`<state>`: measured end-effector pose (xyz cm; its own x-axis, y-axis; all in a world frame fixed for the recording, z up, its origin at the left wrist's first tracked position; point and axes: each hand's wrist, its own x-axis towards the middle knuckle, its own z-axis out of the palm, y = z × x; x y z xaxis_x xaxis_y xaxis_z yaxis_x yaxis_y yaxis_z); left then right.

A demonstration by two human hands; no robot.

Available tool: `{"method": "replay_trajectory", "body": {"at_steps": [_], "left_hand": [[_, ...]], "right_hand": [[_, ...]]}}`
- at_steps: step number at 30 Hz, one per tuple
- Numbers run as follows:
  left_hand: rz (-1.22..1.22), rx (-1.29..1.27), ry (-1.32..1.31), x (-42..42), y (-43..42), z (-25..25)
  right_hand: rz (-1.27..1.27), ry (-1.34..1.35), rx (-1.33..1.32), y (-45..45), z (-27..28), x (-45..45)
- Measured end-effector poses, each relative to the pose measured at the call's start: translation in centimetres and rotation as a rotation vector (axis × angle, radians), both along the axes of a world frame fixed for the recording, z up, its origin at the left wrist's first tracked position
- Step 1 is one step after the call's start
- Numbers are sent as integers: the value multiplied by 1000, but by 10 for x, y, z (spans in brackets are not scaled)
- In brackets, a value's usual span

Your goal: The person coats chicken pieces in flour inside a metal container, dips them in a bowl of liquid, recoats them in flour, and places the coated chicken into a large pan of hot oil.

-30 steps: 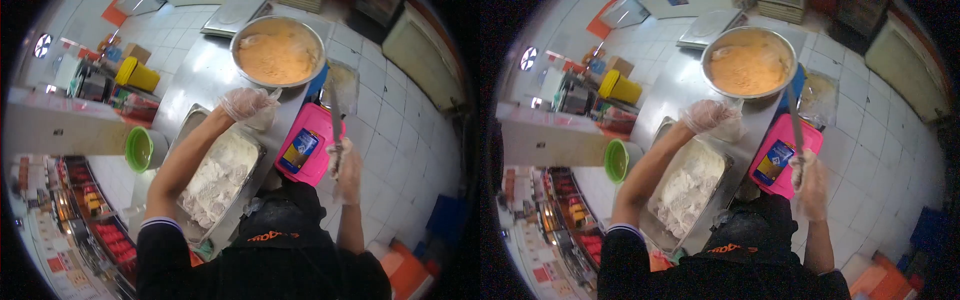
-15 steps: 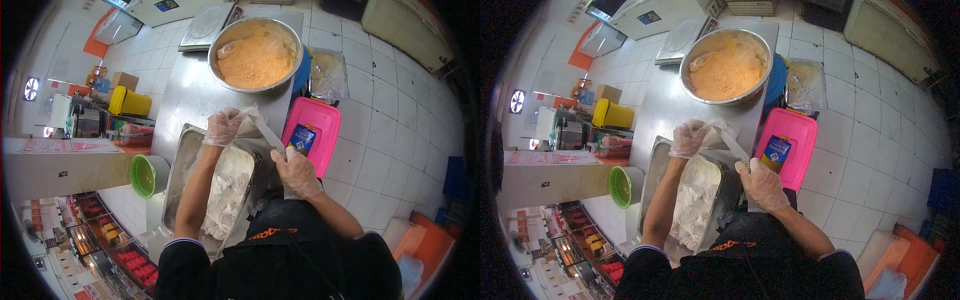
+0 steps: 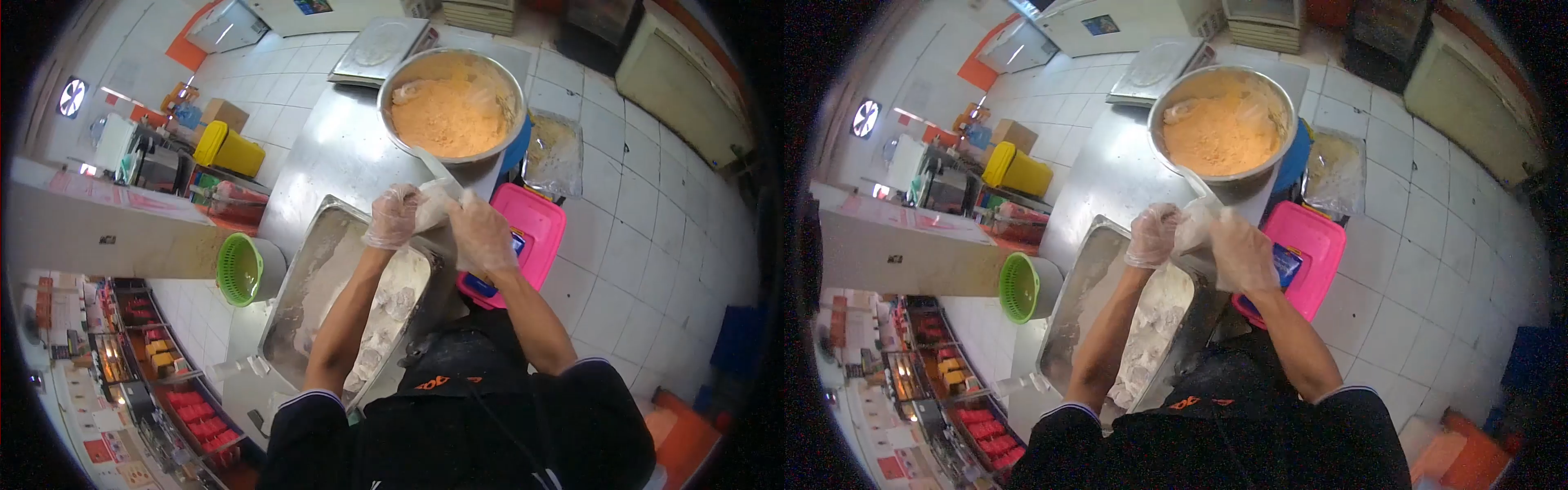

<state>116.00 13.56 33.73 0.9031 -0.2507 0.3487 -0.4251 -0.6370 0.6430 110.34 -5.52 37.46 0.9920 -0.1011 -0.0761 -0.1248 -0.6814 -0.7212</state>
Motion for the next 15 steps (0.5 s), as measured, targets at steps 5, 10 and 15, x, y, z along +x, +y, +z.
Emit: {"method": "replay_trajectory", "body": {"at_steps": [5, 10, 15], "left_hand": [[1, 29, -31, -3, 12, 6], [84, -6, -15, 2, 29, -34], [269, 92, -48, 48, 18, -56]], "right_hand": [[-130, -23, -72, -14, 13, 11], [43, 35, 94, -30, 29, 1], [412, -154, -213, -60, -134, -1]]}}
